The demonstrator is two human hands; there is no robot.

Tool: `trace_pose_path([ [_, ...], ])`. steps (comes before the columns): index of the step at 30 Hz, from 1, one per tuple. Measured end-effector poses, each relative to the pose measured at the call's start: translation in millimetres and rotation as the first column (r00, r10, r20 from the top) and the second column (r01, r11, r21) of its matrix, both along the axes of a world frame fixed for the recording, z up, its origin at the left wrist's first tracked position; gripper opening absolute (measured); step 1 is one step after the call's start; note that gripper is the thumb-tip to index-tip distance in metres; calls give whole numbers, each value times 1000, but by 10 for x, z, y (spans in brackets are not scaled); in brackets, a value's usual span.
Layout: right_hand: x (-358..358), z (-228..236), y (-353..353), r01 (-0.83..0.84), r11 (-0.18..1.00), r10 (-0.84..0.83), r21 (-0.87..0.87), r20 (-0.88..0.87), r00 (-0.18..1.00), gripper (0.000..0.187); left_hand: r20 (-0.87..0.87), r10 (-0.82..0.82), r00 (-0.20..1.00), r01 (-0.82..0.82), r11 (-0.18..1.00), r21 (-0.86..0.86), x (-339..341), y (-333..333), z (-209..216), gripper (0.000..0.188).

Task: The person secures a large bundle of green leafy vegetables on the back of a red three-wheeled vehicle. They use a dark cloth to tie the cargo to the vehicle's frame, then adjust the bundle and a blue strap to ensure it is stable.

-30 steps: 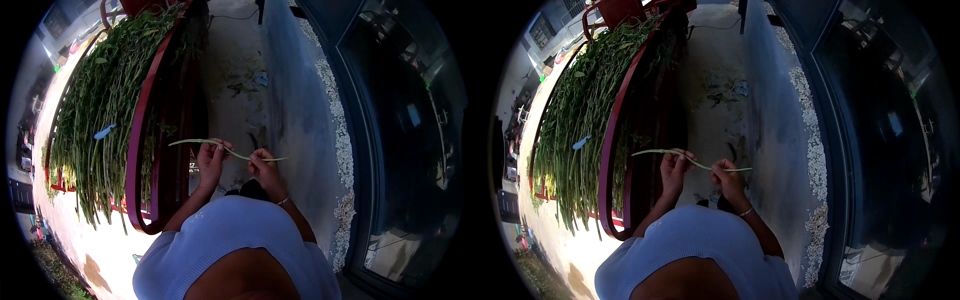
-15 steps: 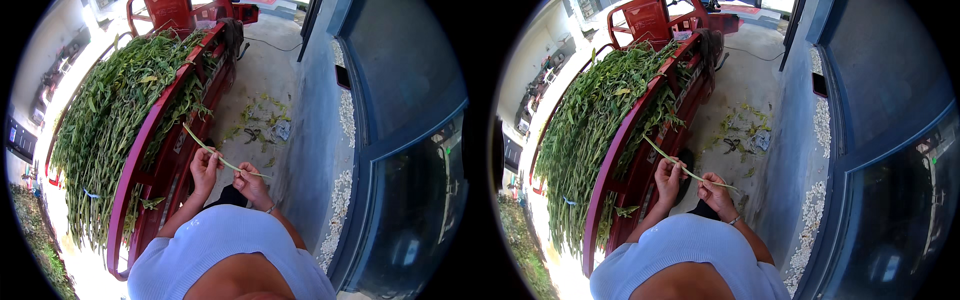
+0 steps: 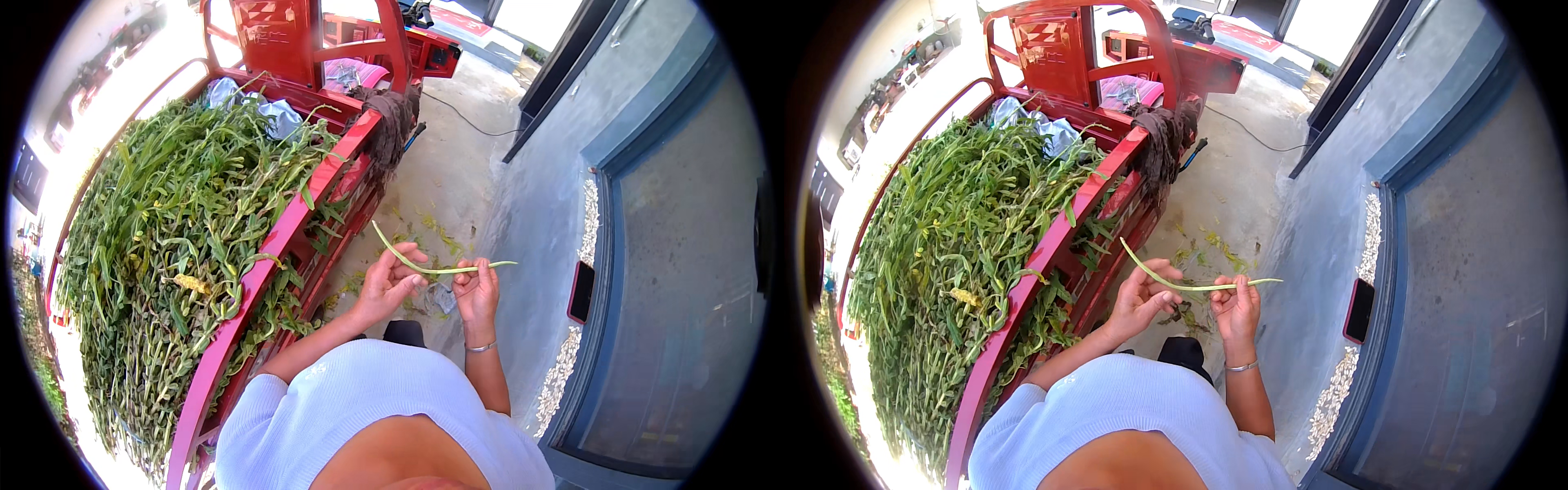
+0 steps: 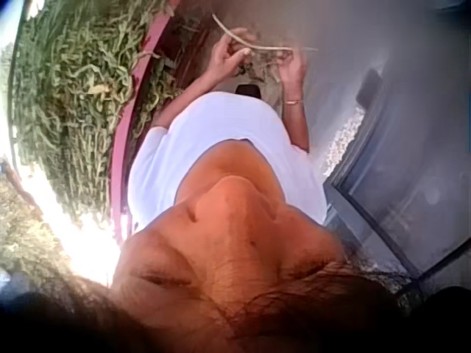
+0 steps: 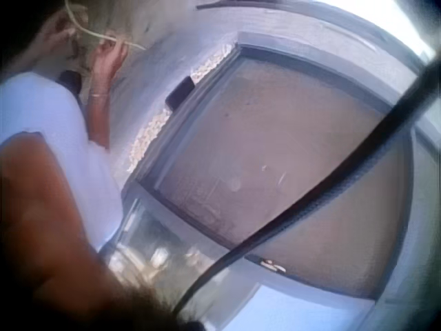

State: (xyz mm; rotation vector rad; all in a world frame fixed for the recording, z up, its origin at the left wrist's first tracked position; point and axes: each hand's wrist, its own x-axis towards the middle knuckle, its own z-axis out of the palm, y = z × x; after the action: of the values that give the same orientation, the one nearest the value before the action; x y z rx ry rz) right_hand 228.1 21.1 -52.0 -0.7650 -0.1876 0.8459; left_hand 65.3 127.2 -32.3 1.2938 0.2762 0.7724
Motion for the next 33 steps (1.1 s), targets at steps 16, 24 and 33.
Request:
trace_pose_path([
  [16, 3388, 1234, 5617, -165, 984, 151, -65, 790, 594, 13, -143, 784, 604, -791, 612, 15, 404, 1963, 269, 30],
  [24, 2817, 503, 7679, -310, 951, 120, -7, 929, 349, 12, -248, 964, 100, -814, 223, 537, 686, 2156, 173, 19],
  [33, 2628, -290, 7153, -119, 968, 244, -220, 935, 257, 15, -181, 975, 129, -934, 181, 307, 630, 2094, 263, 13],
])
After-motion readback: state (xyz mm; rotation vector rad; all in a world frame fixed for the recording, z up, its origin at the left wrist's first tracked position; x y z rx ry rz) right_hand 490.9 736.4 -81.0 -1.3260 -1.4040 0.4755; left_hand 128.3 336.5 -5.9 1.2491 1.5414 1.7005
